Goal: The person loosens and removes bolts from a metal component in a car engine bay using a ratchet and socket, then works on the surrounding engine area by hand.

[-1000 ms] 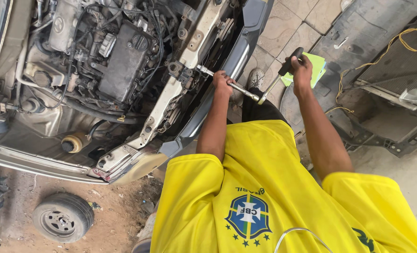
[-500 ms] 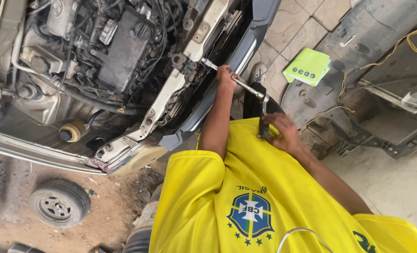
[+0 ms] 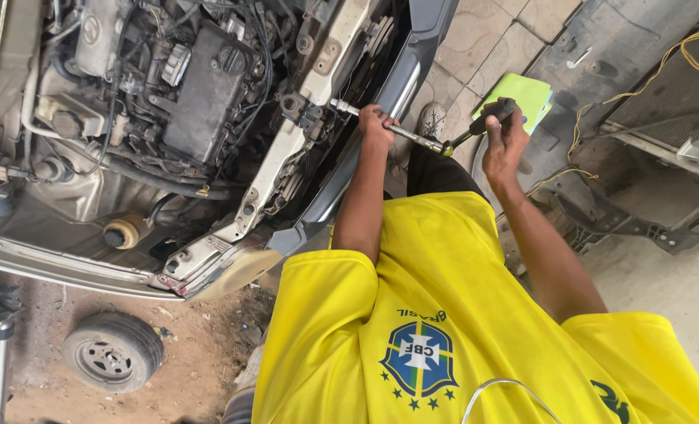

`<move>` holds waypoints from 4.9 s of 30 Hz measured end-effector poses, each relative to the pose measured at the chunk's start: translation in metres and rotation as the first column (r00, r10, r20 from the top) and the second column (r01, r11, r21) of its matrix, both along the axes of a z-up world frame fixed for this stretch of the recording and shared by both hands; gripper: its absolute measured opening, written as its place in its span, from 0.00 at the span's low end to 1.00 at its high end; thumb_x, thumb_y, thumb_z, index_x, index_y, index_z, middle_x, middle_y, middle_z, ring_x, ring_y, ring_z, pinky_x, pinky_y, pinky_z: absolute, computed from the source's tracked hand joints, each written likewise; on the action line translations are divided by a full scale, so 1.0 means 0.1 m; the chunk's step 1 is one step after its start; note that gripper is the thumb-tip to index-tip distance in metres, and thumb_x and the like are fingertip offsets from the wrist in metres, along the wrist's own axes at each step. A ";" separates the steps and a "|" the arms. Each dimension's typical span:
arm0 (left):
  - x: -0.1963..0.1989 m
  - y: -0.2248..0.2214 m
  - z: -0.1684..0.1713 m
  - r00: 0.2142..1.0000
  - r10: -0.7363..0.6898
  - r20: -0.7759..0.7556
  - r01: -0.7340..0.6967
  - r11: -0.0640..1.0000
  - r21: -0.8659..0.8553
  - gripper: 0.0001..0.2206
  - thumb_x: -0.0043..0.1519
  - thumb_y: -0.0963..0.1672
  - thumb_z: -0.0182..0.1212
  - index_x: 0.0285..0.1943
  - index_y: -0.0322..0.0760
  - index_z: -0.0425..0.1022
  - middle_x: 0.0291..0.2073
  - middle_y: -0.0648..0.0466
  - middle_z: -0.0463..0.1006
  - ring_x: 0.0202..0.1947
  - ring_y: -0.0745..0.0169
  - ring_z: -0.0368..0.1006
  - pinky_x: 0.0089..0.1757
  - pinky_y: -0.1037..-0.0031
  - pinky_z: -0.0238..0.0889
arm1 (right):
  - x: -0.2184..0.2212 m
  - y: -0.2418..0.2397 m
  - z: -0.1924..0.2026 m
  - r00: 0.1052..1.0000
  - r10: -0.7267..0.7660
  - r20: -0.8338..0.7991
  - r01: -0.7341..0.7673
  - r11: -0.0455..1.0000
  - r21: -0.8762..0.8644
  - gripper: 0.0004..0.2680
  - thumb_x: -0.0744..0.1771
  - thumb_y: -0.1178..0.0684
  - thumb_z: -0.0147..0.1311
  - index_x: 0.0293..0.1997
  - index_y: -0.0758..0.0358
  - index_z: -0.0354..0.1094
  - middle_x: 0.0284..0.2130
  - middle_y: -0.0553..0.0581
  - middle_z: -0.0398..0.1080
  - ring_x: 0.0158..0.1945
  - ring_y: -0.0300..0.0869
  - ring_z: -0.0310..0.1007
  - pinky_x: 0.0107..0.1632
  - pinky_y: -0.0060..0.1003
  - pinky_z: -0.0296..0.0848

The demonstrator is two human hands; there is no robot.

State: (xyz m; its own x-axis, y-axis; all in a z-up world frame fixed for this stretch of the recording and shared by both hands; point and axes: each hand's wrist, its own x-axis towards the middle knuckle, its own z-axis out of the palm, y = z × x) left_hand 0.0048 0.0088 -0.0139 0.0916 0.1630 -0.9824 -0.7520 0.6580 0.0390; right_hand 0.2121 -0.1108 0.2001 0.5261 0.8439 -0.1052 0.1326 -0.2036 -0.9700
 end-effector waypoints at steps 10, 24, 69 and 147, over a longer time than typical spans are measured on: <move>-0.08 -0.01 0.03 0.990 -0.089 -0.107 0.084 0.995 -0.048 0.08 0.57 0.42 0.53 0.30 0.38 0.58 0.17 0.59 0.49 0.14 0.64 0.46 0.25 0.63 0.53 | -0.14 -0.15 -0.19 0.988 0.107 0.114 -0.101 0.993 -0.053 0.25 0.74 0.32 0.37 0.61 0.72 0.50 0.36 0.64 0.72 0.37 0.50 0.80 0.42 0.42 0.77; -0.04 -0.01 0.12 0.987 -0.062 -0.145 0.049 0.995 -0.090 0.06 0.58 0.42 0.53 0.36 0.35 0.61 0.19 0.57 0.53 0.16 0.64 0.48 0.26 0.65 0.52 | 0.35 0.33 -1.01 0.993 -0.074 0.094 0.108 0.892 -0.439 0.21 0.73 0.33 0.34 0.59 0.64 0.55 0.32 0.62 0.68 0.27 0.47 0.81 0.27 0.42 0.78; 0.20 -0.74 0.23 0.847 -0.490 -0.205 0.523 0.836 0.166 0.07 0.63 0.42 0.53 0.39 0.28 0.69 0.22 0.48 0.70 0.15 0.56 0.71 0.18 0.67 0.67 | -0.21 -1.45 -0.17 0.976 -0.110 -0.186 0.087 0.988 -0.130 0.18 0.76 0.39 0.42 0.63 0.64 0.46 0.49 0.65 0.72 0.49 0.50 0.79 0.42 0.43 0.83; -1.06 -1.17 0.10 0.964 -0.184 -0.192 0.198 0.979 0.057 0.15 0.61 0.49 0.60 0.35 0.33 0.66 0.20 0.51 0.64 0.16 0.58 0.59 0.21 0.61 0.56 | -1.89 -1.79 0.39 0.718 0.473 0.510 -0.440 0.877 -0.194 0.17 0.68 0.47 0.60 0.56 0.68 0.61 0.45 0.65 0.75 0.45 0.55 0.79 0.48 0.45 0.75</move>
State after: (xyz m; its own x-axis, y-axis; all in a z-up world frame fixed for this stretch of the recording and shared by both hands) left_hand -0.1012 -0.1082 -0.0036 -0.0539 0.2339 -0.9708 -0.5876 0.7786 0.2202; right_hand 0.0229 -0.2896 0.2387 0.0635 0.9978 0.0165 0.7080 -0.0333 -0.7054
